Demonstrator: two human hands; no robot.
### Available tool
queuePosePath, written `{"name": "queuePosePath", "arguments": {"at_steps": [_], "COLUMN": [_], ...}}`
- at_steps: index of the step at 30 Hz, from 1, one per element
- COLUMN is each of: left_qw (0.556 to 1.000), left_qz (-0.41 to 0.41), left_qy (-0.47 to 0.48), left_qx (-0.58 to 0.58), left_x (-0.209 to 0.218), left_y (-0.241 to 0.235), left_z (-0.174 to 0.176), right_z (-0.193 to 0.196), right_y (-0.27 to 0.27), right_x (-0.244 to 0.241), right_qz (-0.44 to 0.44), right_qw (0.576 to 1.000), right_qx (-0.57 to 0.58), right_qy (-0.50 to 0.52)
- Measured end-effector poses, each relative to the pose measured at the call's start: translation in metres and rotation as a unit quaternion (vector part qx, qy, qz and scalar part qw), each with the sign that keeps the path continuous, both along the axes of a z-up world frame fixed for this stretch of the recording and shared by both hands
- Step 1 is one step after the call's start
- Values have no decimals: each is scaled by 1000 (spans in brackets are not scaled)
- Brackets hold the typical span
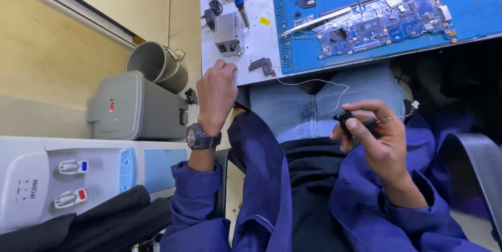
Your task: The person uses a hot air gun on a circuit board, then picks up a small black component with wires. They use tweezers to carefully adjust and manipulate the wires and internal parts of the component while holding it in their lap.
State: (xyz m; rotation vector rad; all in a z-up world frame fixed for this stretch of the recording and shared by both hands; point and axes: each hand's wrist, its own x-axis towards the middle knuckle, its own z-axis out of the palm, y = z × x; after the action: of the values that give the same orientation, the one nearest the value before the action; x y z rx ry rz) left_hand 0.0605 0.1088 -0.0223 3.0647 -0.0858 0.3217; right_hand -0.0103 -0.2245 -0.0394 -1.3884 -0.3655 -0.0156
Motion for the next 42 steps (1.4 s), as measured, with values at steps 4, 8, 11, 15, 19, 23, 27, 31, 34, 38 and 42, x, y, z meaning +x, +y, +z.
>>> {"name": "queuePosePath", "arguments": {"at_steps": [4,8,11,15,19,23,27,31,34,38,42], "left_qw": [1000,1000,993,965,886,795,741,741,744,746,744], "left_qz": [8,18,-3,-81,-184,-216,-210,-207,-214,-221,-214], "left_qy": [-1,-17,-113,-237,-103,13,71,70,66,53,52], "left_qx": [-4,-7,-36,-76,-413,-566,-634,-635,-630,-626,-630], "left_x": [3,4,-9,-34,-76,-82,-84,-87,-89,-89,-89], "left_y": [4,-1,-25,-64,-123,-143,-142,-139,-137,-138,-139], "left_z": [-9,-8,18,37,49,37,24,24,24,23,25], "right_z": [-12,-15,-17,-19,-19,-22,-23,-24,-26,-27,-28], "right_y": [2,1,3,4,5,5,11,12,11,10,11], "right_x": [3,2,3,1,-3,-8,-13,-16,-18,-20,-18], "right_qz": [26,51,50,40,43,44,47,88,113,116,116], "right_qw": [989,976,975,975,971,966,957,927,906,901,900], "right_qx": [135,196,202,208,223,241,269,316,347,351,361], "right_qy": [49,78,72,72,74,80,102,184,215,229,215]}}
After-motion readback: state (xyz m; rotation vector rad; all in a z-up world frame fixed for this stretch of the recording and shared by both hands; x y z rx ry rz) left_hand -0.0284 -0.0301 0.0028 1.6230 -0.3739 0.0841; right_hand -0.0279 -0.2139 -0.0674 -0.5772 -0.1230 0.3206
